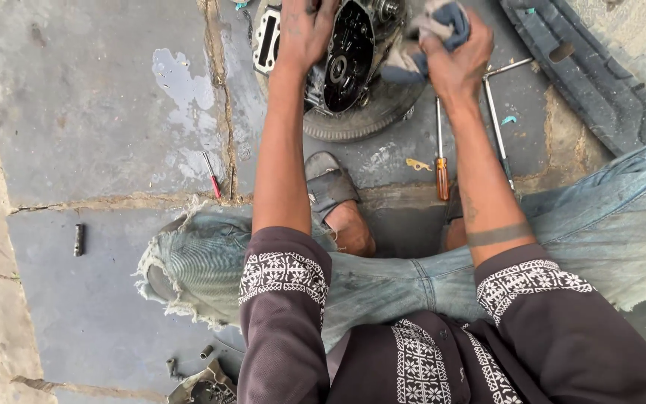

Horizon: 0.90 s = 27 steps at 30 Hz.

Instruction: The person sits on the ground working on a motorcycle engine crankcase resting on a tire. They use a screwdriver to work on the engine casing, reposition the engine, wipe parts with a cloth, and handle wrenches and pliers among scattered tools and engine components.

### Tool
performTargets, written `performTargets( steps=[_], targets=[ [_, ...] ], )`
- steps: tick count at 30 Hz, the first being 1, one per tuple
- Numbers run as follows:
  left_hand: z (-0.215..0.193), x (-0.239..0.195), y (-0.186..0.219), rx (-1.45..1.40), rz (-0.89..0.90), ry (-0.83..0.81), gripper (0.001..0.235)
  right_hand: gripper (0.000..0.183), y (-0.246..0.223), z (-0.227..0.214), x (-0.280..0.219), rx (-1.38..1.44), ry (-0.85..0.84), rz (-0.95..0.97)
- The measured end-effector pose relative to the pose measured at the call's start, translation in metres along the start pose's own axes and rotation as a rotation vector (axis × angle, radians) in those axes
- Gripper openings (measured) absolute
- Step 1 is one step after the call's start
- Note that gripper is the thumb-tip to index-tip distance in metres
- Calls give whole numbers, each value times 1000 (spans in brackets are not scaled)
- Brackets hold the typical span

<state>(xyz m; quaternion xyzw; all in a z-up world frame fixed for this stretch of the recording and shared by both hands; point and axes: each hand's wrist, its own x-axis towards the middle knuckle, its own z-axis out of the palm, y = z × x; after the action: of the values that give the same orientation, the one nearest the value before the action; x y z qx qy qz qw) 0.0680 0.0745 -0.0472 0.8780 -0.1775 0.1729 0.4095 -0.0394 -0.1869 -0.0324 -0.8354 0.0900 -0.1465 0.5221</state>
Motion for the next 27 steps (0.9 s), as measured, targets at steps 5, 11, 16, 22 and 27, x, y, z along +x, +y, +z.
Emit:
performTargets(
  steps=[5, 11, 16, 22, 27],
  targets=[
    [1, -5, 9, -6, 29, 150, 14, 22, -80, 60, 8, 119, 53, -448],
    [24, -16, -25, 55, -68, 135, 9, 47, -83, 84, -2, 60, 24, -446],
    [14, 1, -1, 83, -47, 161, 8, 45, -26, 63, -27, -95, -71, -483],
    [-1, 0, 17, 28, -70, 184, 10, 27, 10, 36, -46, -290, -229, 3],
    [8, -13, 10, 13, -143, 230, 11, 18, -8, 18, -12, 61, 44, 183]
  ],
)
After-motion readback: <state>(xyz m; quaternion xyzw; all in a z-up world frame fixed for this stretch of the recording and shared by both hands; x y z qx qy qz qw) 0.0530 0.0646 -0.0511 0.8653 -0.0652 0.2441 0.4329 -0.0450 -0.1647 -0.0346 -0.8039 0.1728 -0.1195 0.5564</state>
